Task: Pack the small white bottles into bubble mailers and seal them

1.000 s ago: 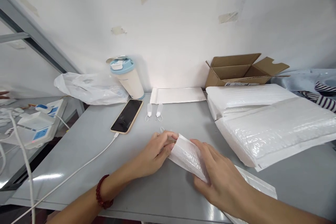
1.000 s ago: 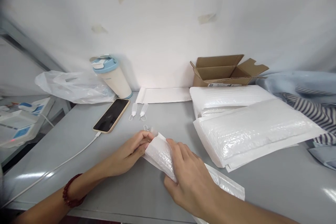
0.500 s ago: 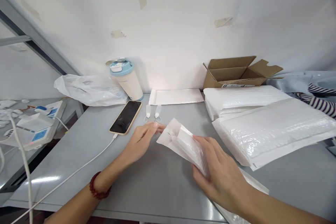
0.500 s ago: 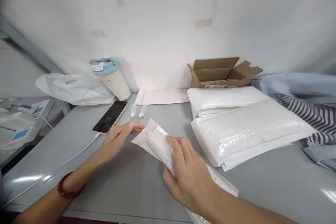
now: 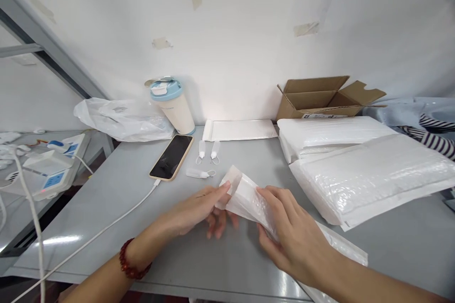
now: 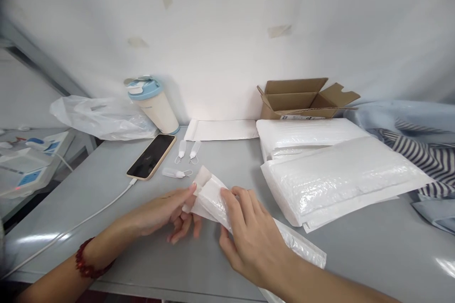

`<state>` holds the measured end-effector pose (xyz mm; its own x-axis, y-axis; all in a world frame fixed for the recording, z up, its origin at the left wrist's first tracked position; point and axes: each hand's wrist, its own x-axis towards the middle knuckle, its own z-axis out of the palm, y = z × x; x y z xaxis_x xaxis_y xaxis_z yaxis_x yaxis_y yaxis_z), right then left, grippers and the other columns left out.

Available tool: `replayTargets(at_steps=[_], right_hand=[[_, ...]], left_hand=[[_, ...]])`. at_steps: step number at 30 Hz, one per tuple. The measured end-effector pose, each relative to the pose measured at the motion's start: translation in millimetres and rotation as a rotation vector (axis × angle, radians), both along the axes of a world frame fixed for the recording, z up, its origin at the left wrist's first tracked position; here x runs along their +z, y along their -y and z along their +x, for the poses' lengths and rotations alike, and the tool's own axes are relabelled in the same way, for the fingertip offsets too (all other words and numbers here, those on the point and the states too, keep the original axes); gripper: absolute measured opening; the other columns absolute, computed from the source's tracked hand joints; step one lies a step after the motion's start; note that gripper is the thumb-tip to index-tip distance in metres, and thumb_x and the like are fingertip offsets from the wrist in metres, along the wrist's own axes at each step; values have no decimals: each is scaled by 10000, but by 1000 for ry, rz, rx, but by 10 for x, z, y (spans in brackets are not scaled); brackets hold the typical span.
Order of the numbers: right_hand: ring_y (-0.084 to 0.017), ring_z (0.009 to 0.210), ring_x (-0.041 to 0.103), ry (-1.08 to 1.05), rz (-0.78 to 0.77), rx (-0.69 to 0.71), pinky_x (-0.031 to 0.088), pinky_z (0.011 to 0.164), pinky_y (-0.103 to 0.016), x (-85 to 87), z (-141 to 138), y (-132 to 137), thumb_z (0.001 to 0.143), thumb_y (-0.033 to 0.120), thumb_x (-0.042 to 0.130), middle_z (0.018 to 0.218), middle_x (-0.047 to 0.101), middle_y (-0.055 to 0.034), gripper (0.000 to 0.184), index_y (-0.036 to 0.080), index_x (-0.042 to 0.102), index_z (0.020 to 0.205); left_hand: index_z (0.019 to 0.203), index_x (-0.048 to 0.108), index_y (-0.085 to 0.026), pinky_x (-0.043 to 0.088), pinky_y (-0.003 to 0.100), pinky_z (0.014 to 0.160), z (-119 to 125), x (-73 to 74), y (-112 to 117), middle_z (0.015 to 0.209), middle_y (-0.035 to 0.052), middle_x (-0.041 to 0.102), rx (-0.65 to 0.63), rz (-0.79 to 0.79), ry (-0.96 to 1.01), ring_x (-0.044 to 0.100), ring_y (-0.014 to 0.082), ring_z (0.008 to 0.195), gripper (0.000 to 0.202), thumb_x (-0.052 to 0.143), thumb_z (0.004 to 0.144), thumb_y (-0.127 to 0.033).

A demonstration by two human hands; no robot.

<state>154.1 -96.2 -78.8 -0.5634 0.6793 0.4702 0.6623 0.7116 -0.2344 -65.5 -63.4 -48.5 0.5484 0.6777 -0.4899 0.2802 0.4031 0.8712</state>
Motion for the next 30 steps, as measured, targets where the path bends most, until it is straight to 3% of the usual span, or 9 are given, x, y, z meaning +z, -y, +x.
replayTargets(at_steps=[4, 7, 10, 12, 14, 18, 24, 27, 30], right_hand=[[-267, 960, 478, 24, -24, 16, 520, 696, -386, -5, 1, -4, 814, 151, 475, 1116, 476, -196, 507, 48, 346, 1293], [-314, 1070, 461, 55, -44, 3, 508, 774, -452, 11, 6, -20, 832, 195, 480, 1200, 454, -233, 508, 45, 358, 1301], [-392, 1297, 284, 139, 0, 37, 438, 892, -562, 43, 20, -35, 862, 265, 475, 1411, 309, -264, 557, 51, 328, 1355], [-379, 1375, 161, 235, -5, 120, 386, 952, -602, 62, 35, -39, 890, 304, 444, 1506, 207, -213, 588, 79, 280, 1408], [-346, 1400, 129, 325, -97, 199, 355, 996, -601, 76, 50, -41, 918, 352, 401, 1533, 181, -160, 607, 98, 238, 1444], [-310, 1412, 98, 386, -385, 235, 284, 1069, -571, 106, 72, -63, 938, 465, 332, 1540, 136, -115, 657, 119, 183, 1476], [-302, 1414, 54, 304, -552, 221, 213, 1100, -561, 131, 67, -96, 892, 491, 412, 1547, 96, -110, 721, 153, 175, 1482], [-328, 1410, 43, 263, -545, 193, 238, 1093, -554, 119, 54, -102, 788, 318, 545, 1544, 109, -149, 793, 112, 202, 1473], [-324, 1408, 73, 222, -536, 182, 254, 1091, -546, 110, 58, -115, 700, 143, 516, 1527, 179, -179, 809, 71, 235, 1455]], left_hand=[[792, 627, -142, 346, 219, 436, -8, -24, 34, 536, 1, 566, -138, 49, -54, 414, 80, 366, 670, 179, 906, -627], [690, 605, -150, 388, 217, 534, -7, -60, 33, 559, -9, 527, -5, 345, -176, 492, 105, 515, 592, 273, 917, -583], [679, 600, -158, 407, 210, 544, -5, -85, 12, 690, 6, 568, 97, 551, -238, 515, 118, 609, 517, 337, 923, -530], [809, 653, -173, 458, 225, 590, -3, -108, -2, 824, 29, 626, 119, 649, -275, 572, 148, 715, 465, 339, 935, -493], [1058, 643, -185, 499, 283, 786, 1, -150, -7, 1085, 73, 639, 124, 789, -336, 591, 205, 984, 404, 370, 936, -457], [1396, 375, -110, 300, 385, 1108, 8, -263, 8, 1437, 146, 410, 34, 1010, -464, 345, 234, 1344, 568, 422, 924, -424], [1452, 268, -166, 273, 387, 1135, -39, -310, 8, 1506, 94, 300, -305, 1053, -474, 269, 210, 1387, 650, 489, 898, -424], [1461, 242, -209, 288, 389, 1126, -81, -301, -15, 1504, 67, 310, -304, 1018, -453, 294, 207, 1377, 654, 516, 877, -313], [1431, 316, -259, 323, 374, 1102, -108, -296, -67, 1464, 28, 391, -221, 951, -406, 383, 185, 1328, 614, 450, 842, -149]])
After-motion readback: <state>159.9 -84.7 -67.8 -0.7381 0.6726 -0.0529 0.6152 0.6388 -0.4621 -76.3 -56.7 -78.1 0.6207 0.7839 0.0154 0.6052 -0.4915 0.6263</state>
